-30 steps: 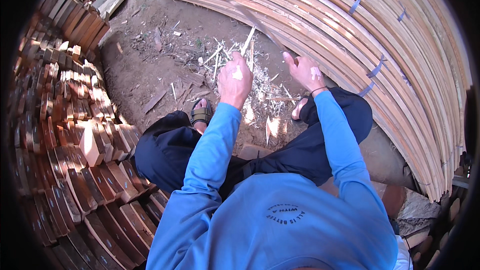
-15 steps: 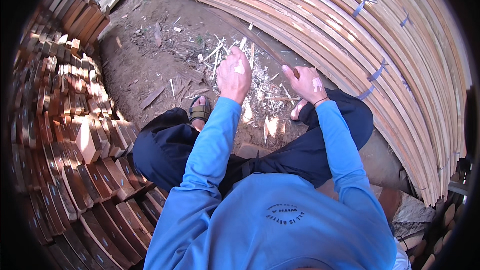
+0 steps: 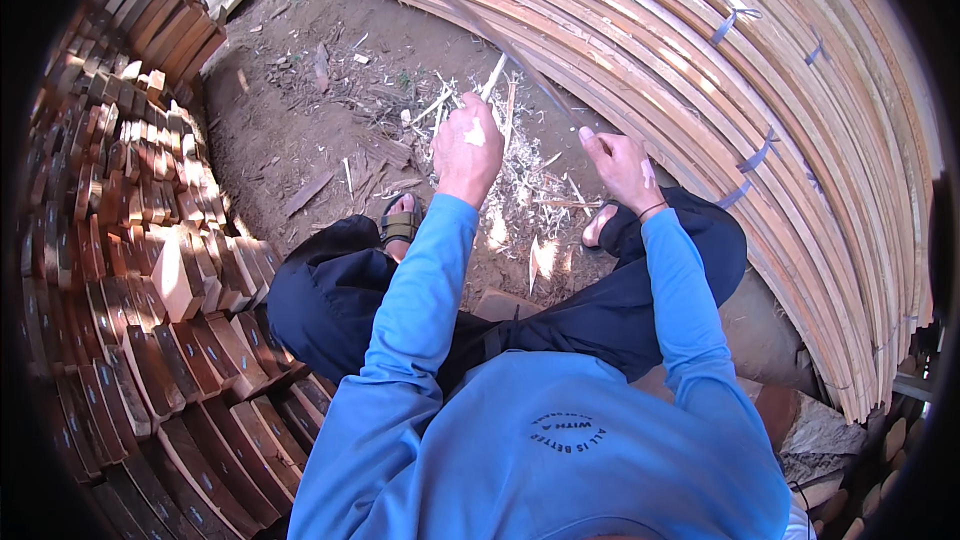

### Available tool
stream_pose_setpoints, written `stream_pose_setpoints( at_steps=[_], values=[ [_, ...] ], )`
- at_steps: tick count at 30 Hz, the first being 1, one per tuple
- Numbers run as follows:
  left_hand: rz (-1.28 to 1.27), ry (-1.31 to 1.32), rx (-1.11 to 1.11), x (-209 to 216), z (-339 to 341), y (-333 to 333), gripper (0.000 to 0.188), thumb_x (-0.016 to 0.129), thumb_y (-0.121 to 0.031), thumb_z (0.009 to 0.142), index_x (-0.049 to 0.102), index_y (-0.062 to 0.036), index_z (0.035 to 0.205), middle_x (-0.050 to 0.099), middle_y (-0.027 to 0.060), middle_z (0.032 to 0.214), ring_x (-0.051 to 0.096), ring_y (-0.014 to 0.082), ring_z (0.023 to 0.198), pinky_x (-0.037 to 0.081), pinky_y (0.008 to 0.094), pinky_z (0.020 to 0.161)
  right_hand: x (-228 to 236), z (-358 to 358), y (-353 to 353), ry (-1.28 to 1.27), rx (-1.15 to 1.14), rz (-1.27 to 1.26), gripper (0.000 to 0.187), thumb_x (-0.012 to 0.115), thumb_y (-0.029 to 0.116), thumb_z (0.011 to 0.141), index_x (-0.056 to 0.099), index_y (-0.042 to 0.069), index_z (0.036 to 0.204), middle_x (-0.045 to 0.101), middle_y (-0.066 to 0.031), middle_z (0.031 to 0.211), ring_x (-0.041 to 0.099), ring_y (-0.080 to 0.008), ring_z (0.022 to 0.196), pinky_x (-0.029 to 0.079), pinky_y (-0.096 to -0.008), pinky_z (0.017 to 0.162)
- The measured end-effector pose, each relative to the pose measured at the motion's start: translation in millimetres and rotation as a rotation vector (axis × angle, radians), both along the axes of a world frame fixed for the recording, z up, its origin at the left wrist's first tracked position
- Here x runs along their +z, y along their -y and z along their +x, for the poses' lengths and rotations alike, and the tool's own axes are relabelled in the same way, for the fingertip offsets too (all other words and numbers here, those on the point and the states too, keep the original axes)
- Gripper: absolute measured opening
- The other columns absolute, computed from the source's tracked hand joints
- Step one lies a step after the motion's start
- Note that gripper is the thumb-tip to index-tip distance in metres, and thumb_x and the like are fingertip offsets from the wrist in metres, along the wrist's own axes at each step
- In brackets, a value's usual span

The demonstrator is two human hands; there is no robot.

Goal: The person shaves thin strips of wood from a small piece using a long knife while sitting on the ground.

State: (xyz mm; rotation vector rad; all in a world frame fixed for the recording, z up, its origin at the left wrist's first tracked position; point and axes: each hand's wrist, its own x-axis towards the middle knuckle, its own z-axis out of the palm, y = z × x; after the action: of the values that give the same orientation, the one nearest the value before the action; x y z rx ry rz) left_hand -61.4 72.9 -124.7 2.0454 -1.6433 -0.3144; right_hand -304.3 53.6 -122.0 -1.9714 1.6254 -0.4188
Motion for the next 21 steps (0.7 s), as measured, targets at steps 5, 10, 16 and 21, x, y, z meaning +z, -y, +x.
stream_pose_setpoints(
  at_steps=[5, 10, 16, 21],
  values=[
    [-0.108, -0.043, -0.06, -6, -2, -2, 0.024, 0.054, -0.016, 0.101, 0.056, 0.0054, 0.092, 0.066, 0.0309, 0.077, 0.067, 0.0489, 0.075, 0.05, 0.0575, 0.067, 2, 3, -13, -0.012, 0.052, -0.017, 0.07, 0.056, 0.06, 0.097, 0.067, -0.004, 0.071, 0.064, -0.0282, 0.069, 0.065, -0.0462, 0.072, 0.047, -0.0529, 0.068],
    [-0.133, -0.076, -0.072, 0, -8, -3, 0.025, 0.051, -0.015, 0.102, 0.055, 0.0054, 0.089, 0.066, 0.0298, 0.075, 0.066, 0.0489, 0.072, 0.049, 0.0571, 0.064, -1, 13, -4, -0.166, 0.037, -0.092, 0.071, 0.052, 0.066, 0.095, 0.069, 0.0, 0.077, 0.068, -0.0268, 0.075, 0.068, -0.0447, 0.078, 0.051, -0.0531, 0.076],
    [-0.079, -0.023, -0.068, -2, -11, -6, 0.026, 0.053, -0.018, 0.102, 0.055, 0.0043, 0.09, 0.064, 0.03, 0.071, 0.067, 0.0495, 0.07, 0.05, 0.0574, 0.063, -8, 20, 15, -0.211, -0.008, -0.17, 0.074, 0.05, 0.068, 0.095, 0.074, -0.001, 0.083, 0.069, -0.0277, 0.077, 0.069, -0.0438, 0.082, 0.051, -0.0526, 0.08],
    [-0.064, -0.032, -0.121, 14, -21, -16, 0.027, 0.053, -0.019, 0.103, 0.057, 0.0056, 0.093, 0.066, 0.029, 0.07, 0.068, 0.0492, 0.07, 0.052, 0.0587, 0.064, -10, -7, 57, 0.018, -0.251, -0.045, 0.08, 0.048, 0.068, 0.098, 0.062, -0.005, 0.067, 0.056, -0.0191, 0.058, 0.057, -0.0363, 0.06, 0.044, -0.049, 0.064]
  ],
)
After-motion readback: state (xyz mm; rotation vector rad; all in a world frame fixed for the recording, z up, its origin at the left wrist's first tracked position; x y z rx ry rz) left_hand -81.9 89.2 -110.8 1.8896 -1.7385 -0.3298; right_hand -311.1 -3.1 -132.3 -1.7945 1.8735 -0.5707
